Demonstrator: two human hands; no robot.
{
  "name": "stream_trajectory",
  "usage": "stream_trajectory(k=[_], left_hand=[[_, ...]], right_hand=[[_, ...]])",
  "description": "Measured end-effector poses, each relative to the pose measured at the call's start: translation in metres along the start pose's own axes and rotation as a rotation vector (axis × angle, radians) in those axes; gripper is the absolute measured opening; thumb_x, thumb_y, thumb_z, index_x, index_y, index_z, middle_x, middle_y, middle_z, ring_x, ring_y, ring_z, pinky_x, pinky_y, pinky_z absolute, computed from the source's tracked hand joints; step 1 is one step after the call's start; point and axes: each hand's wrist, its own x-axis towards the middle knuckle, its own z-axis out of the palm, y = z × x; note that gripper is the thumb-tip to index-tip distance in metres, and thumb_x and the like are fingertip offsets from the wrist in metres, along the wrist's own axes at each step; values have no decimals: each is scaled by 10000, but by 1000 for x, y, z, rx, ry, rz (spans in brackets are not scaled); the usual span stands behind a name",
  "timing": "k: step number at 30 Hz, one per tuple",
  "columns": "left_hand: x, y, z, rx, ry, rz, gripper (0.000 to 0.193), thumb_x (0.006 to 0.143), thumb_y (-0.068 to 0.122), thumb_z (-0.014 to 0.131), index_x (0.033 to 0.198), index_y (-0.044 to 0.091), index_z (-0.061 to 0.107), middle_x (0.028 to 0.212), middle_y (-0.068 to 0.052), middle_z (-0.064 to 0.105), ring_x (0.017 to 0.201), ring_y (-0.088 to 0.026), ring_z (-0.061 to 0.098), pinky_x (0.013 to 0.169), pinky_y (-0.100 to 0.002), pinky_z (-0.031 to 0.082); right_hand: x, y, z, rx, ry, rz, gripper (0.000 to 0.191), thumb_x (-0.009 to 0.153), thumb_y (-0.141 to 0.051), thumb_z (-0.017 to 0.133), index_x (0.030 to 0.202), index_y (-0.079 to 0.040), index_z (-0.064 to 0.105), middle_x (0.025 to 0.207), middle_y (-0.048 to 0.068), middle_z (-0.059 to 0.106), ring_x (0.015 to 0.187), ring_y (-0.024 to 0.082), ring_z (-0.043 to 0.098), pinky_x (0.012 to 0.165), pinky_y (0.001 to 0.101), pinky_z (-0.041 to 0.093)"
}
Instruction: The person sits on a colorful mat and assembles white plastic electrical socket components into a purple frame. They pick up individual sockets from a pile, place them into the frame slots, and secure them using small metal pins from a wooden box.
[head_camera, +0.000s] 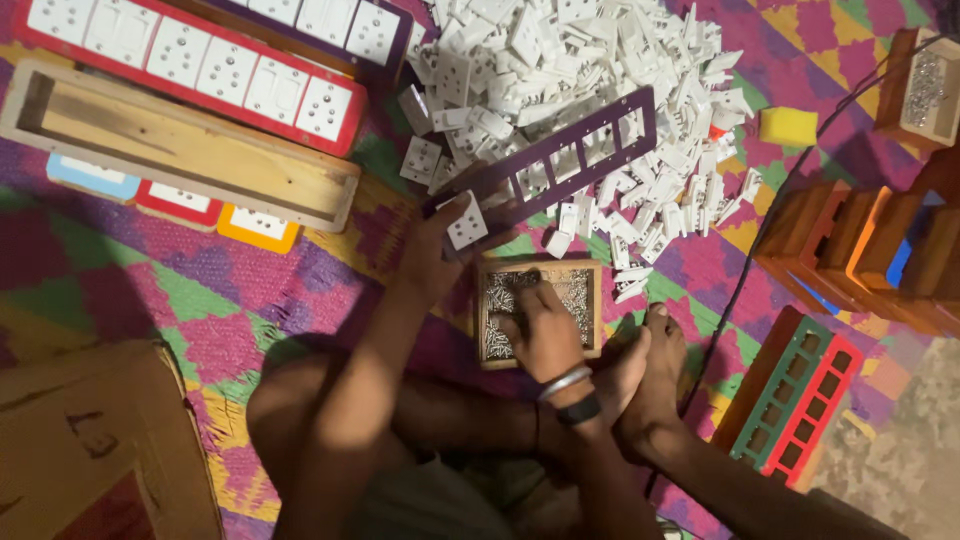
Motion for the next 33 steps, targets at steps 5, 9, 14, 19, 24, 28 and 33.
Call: stream_trajectory(k=[5, 9, 14, 19, 24, 28, 33], left_hand=[[-4, -4, 1, 4, 67, -52, 517, 1003, 139, 576, 1504, 79, 462, 1376, -165, 612, 1260, -342, 622, 1012, -585, 565], [-3, -4, 0, 7, 36, -45, 511, 1020, 139, 567, 1517, 74, 468, 1382, -173, 614, 1272, -336, 623, 1023, -574, 567], [-2, -6, 0, -41, 1, -88, 495, 1051, 215, 536, 1518, 74, 450, 1392, -164, 608, 1258, -333, 625, 1009, -554, 564], [0, -13, 5, -66, -18, -75, 518, 1089, 223, 537, 1554, 11, 450, 1415, -195, 594, 1274, -346, 610, 1064, -521, 549], [0, -13, 7, -3, -20, -76, 517, 1059, 227, 528, 1527, 22, 445, 1418, -221, 589, 1299, -358, 605, 1038, -510, 546], [0, -12, 6, -9, -18, -69, 518, 1066, 211, 532, 1536, 11, 448, 1424, -222, 587, 1312, -353, 593, 1064, -487, 538], [1, -15, 5, 88, -43, 25, 503, 1080, 184, 556, 1531, -24, 475, 1450, -213, 584, 1362, -311, 573, 1139, -436, 507]], right_hand=[[-9, 14, 22, -69, 20, 79, 108, 909, -128, 768, 983, -61, 727, 983, 135, 691, 824, 372, 676, 704, 453, 543], [-11, 28, 18, 127, 172, -30, 160, 910, -126, 773, 1066, -91, 757, 1019, 95, 708, 859, 287, 708, 744, 378, 563], [-2, 27, 11, 693, 101, 409, 132, 972, -98, 710, 1057, -11, 761, 811, 67, 735, 690, 115, 647, 598, 247, 503], [22, 6, 19, 911, 138, 214, 62, 951, -8, 744, 967, 46, 719, 836, 68, 733, 677, 90, 654, 607, 221, 522], [34, -6, 24, 1005, 117, 374, 99, 923, 30, 724, 1015, 55, 752, 859, 74, 760, 742, 102, 708, 690, 223, 574], [33, -10, 28, 923, 199, 322, 115, 925, 17, 716, 1035, 37, 745, 838, 43, 749, 735, 86, 695, 686, 216, 564], [33, -15, 30, 628, 250, 273, 87, 943, 3, 739, 1015, 44, 768, 770, 34, 726, 671, 79, 632, 621, 214, 493]])
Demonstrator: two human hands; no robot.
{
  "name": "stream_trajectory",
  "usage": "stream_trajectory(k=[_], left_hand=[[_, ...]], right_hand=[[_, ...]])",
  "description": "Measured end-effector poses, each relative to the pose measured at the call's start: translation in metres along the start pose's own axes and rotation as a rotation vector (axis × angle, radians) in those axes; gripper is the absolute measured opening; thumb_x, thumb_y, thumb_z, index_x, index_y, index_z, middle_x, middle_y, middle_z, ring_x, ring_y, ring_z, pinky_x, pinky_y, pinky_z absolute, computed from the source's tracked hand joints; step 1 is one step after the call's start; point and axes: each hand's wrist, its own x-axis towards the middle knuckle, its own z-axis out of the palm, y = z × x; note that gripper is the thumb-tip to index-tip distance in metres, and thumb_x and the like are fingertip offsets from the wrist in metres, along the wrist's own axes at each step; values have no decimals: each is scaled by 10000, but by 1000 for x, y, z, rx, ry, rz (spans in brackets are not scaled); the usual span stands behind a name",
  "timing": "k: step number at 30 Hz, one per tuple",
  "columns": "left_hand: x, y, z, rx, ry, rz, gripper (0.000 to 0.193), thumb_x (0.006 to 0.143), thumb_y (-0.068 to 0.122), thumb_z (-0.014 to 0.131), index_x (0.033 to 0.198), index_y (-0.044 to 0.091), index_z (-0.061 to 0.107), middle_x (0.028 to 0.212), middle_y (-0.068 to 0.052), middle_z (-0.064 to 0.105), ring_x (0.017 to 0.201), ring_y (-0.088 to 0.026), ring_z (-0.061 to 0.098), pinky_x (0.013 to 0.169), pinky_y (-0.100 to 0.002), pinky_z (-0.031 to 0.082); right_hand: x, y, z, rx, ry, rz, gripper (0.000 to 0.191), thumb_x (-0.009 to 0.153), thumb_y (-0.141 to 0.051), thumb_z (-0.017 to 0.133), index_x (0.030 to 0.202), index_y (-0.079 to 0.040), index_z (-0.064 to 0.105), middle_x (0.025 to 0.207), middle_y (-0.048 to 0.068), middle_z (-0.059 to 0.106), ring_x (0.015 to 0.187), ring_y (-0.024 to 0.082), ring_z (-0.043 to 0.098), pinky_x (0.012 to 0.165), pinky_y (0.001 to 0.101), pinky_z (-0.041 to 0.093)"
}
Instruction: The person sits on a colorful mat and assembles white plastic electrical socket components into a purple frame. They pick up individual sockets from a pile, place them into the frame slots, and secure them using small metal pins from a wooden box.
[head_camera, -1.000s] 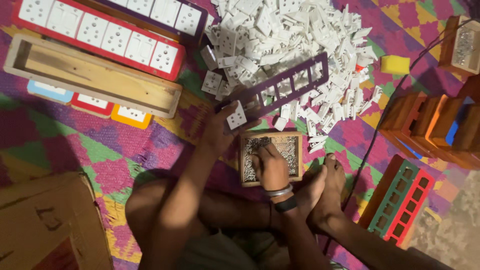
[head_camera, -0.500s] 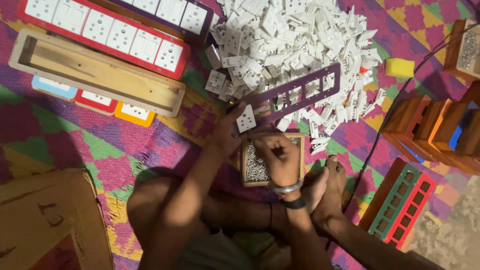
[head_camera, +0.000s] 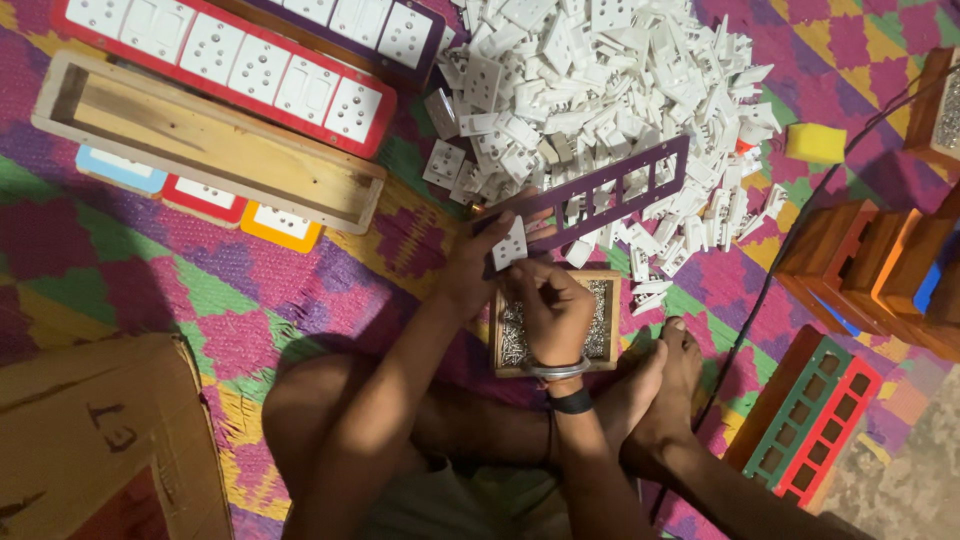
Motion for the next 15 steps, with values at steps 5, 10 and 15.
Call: stream_trajectory(k=[5, 10, 15], left_hand=[[-1, -4, 0, 17, 68, -58, 523, 1059, 207, 550, 1533, 6, 463, 1419, -220, 591, 1300, -316, 572, 1050, -442, 499], [-3, -7, 1, -20, 26, -46, 543, 1062, 258, 539, 1535, 11, 441, 1431, -217, 599, 1357, -317, 566, 1111, -448, 492], [-5, -6, 0, -71, -24, -18, 554, 1108, 298, 528, 1568, 2, 435, 1417, -212, 598, 1354, -332, 574, 1162, -466, 478]], right_hand=[[3, 0, 5, 65, 36, -4, 68, 935, -24, 753, 969, 35, 757, 805, 29, 762, 667, 66, 675, 607, 201, 521], [7, 8, 5, 223, 63, 152, 80, 899, -22, 789, 906, 10, 716, 738, 43, 726, 597, 65, 640, 539, 205, 493], [15, 14, -13, 160, -17, 264, 149, 890, -34, 800, 875, -17, 652, 698, 47, 682, 506, 98, 568, 444, 236, 432]])
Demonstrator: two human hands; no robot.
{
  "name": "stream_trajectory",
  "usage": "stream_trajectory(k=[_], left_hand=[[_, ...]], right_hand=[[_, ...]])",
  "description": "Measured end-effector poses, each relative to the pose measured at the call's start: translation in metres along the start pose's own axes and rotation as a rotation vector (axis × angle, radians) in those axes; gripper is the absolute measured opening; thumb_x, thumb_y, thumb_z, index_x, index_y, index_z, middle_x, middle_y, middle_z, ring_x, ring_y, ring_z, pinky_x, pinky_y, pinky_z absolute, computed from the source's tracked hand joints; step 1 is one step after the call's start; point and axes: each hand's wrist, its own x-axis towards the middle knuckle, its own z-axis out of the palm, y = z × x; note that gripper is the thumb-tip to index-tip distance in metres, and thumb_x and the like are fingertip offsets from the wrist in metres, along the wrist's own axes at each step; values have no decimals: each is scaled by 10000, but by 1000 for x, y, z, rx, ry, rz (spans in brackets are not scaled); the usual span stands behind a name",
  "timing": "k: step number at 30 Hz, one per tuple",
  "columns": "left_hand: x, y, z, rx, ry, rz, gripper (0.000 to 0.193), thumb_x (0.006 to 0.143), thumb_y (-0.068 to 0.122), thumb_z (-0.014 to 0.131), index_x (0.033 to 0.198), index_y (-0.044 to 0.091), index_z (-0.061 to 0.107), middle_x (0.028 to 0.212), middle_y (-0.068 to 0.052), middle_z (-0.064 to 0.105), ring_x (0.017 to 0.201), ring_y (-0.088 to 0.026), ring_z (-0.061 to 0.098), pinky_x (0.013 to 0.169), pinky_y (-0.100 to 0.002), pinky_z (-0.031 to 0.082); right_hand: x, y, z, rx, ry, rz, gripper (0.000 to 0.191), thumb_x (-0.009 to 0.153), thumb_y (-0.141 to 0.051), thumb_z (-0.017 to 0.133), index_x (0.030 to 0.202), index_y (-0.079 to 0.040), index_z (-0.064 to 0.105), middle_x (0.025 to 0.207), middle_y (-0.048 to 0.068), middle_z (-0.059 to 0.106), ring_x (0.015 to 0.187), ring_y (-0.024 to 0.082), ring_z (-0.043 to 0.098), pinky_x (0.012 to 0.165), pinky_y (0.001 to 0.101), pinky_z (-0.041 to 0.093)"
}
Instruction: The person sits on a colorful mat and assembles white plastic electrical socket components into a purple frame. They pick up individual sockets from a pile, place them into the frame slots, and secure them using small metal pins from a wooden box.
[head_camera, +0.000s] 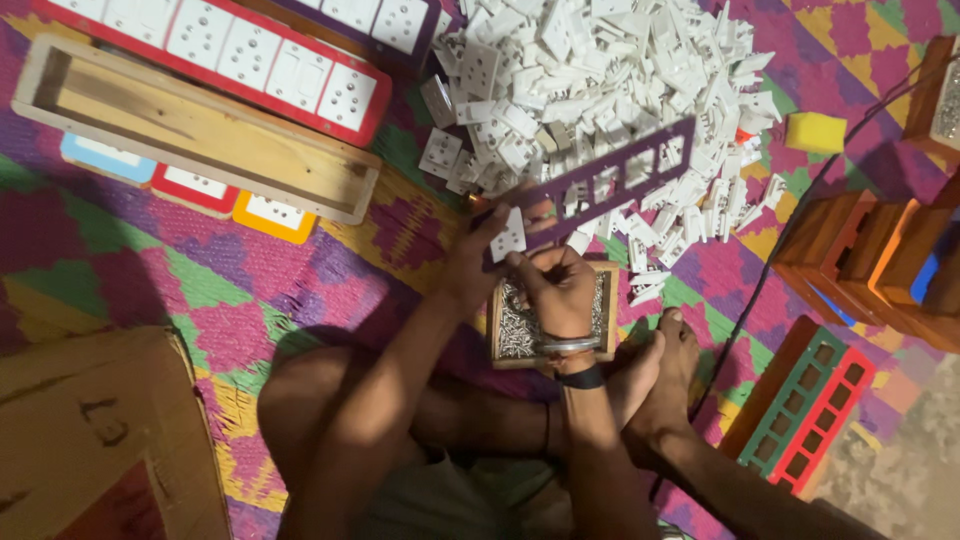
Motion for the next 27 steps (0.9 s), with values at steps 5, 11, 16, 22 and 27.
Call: stream_trajectory(k=[5, 11, 16, 22, 27], left_hand=[[6, 12, -6, 20, 126, -5, 536, 1059, 314, 522, 1534, 80, 435, 1411, -160, 605, 1305, -307, 611, 1068, -476, 550], [7, 9, -9, -22, 127, 17, 521, 1054, 269, 573, 1530, 93, 456, 1367, -160, 622, 1272, -303, 621, 1027, -507, 565], [6, 9, -11, 18, 172, -8, 505, 1039, 252, 577, 1496, 58, 486, 1361, -171, 641, 1276, -320, 631, 1023, -523, 572], [7, 8, -12, 33, 169, -15, 513, 1038, 258, 583, 1491, 41, 484, 1360, -184, 635, 1283, -334, 620, 1035, -554, 558], [7, 4, -10, -94, 79, -91, 590, 1017, 415, 530, 1498, 80, 464, 1370, -143, 636, 1244, -300, 644, 1004, -517, 580]], right_hand=[[-19, -5, -22, -746, -110, -538, 204, 834, -118, 820, 1008, -54, 734, 869, 111, 705, 719, 255, 678, 644, 357, 535], [-31, 5, -19, -791, -142, -494, 248, 816, -191, 801, 1013, -52, 739, 1015, 134, 673, 862, 388, 670, 720, 446, 530], [-30, 23, -29, -710, -93, -417, 124, 834, -101, 812, 938, -61, 757, 899, 113, 691, 749, 277, 683, 655, 368, 524], [-24, 30, -40, -200, -123, -35, 100, 863, -12, 819, 913, 12, 735, 776, 63, 726, 646, 94, 635, 575, 239, 500], [-17, -3, -28, 51, -142, -100, 147, 851, 19, 747, 995, -11, 742, 865, 50, 768, 712, 94, 702, 633, 233, 576]])
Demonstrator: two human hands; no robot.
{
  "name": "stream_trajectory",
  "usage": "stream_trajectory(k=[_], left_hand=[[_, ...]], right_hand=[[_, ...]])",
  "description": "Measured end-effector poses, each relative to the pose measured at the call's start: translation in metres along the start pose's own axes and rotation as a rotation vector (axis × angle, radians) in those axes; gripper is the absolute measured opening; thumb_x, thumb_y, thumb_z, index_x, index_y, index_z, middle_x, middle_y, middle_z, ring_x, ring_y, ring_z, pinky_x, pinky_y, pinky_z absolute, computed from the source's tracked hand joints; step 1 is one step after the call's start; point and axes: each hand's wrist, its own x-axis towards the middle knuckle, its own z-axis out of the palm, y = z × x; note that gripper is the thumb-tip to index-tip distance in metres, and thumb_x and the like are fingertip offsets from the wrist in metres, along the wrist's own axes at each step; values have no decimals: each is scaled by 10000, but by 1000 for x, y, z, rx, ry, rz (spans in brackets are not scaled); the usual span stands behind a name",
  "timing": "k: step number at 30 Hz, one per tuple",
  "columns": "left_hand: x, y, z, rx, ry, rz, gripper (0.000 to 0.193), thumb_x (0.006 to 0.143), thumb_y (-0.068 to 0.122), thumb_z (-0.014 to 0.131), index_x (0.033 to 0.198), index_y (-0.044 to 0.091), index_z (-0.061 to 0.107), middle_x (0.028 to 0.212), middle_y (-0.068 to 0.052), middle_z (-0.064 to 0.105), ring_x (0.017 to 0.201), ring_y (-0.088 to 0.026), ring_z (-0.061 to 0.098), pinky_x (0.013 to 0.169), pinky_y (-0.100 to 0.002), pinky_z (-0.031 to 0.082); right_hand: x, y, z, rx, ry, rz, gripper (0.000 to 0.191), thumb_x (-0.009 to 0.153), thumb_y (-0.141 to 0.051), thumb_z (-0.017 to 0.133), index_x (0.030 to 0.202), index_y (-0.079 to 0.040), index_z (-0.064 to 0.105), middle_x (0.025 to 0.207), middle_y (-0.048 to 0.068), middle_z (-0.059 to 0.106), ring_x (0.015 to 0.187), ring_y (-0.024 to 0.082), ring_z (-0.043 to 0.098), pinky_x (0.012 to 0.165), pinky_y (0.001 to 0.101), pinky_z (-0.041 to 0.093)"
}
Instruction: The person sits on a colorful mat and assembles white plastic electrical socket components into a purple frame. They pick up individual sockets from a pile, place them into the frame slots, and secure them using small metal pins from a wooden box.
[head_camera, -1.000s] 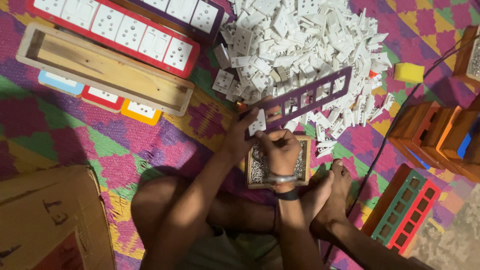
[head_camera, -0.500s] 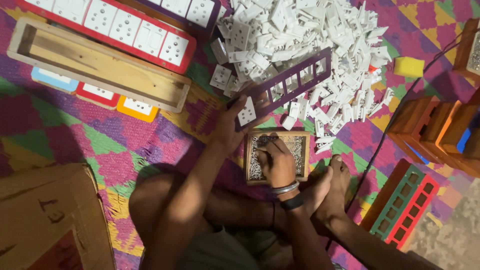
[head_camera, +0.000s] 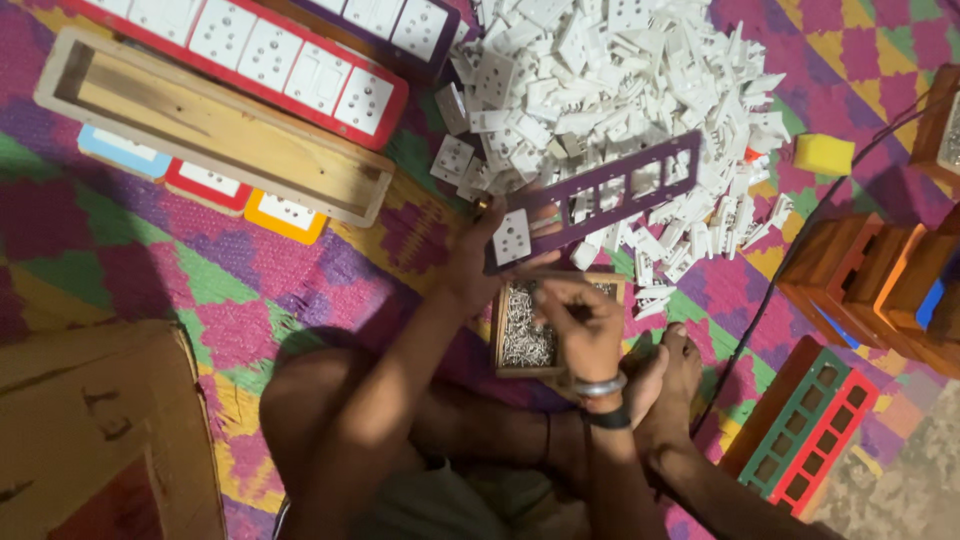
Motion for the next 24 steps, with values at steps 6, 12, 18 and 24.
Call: stream_trajectory(k=[6, 12, 18, 24], left_hand=[[-4, -5, 0, 55, -112, 29, 607, 1092, 449, 513, 1532, 32, 483, 1344, -159, 660, 1117, -261, 682, 953, -407, 580], [-3, -5, 0, 152, -29, -5, 491, 1085, 320, 505, 1501, 59, 510, 1287, -135, 684, 1104, -227, 688, 930, -403, 576], [-5, -10, 0, 412, 30, 27, 457, 1108, 295, 534, 1507, 77, 580, 988, 2, 633, 902, -87, 600, 813, -280, 529], [-10, -14, -3, 411, -38, 109, 440, 1075, 263, 604, 1474, 76, 605, 744, 81, 513, 669, -39, 464, 588, -233, 428]], right_hand=[[31, -44, 31, -129, 7, -140, 156, 911, 39, 733, 1064, 30, 761, 860, 56, 749, 753, 96, 711, 681, 217, 561], [39, -46, 39, -76, -10, -60, 123, 933, 24, 718, 1048, 30, 763, 825, 49, 748, 711, 85, 692, 648, 216, 556], [43, -25, 34, -177, 33, -176, 97, 926, 37, 716, 1015, 37, 755, 845, 51, 742, 719, 76, 669, 630, 205, 519], [41, -16, 32, 59, 20, -45, 60, 937, 44, 679, 969, 25, 727, 767, 48, 731, 623, 87, 666, 552, 216, 522]])
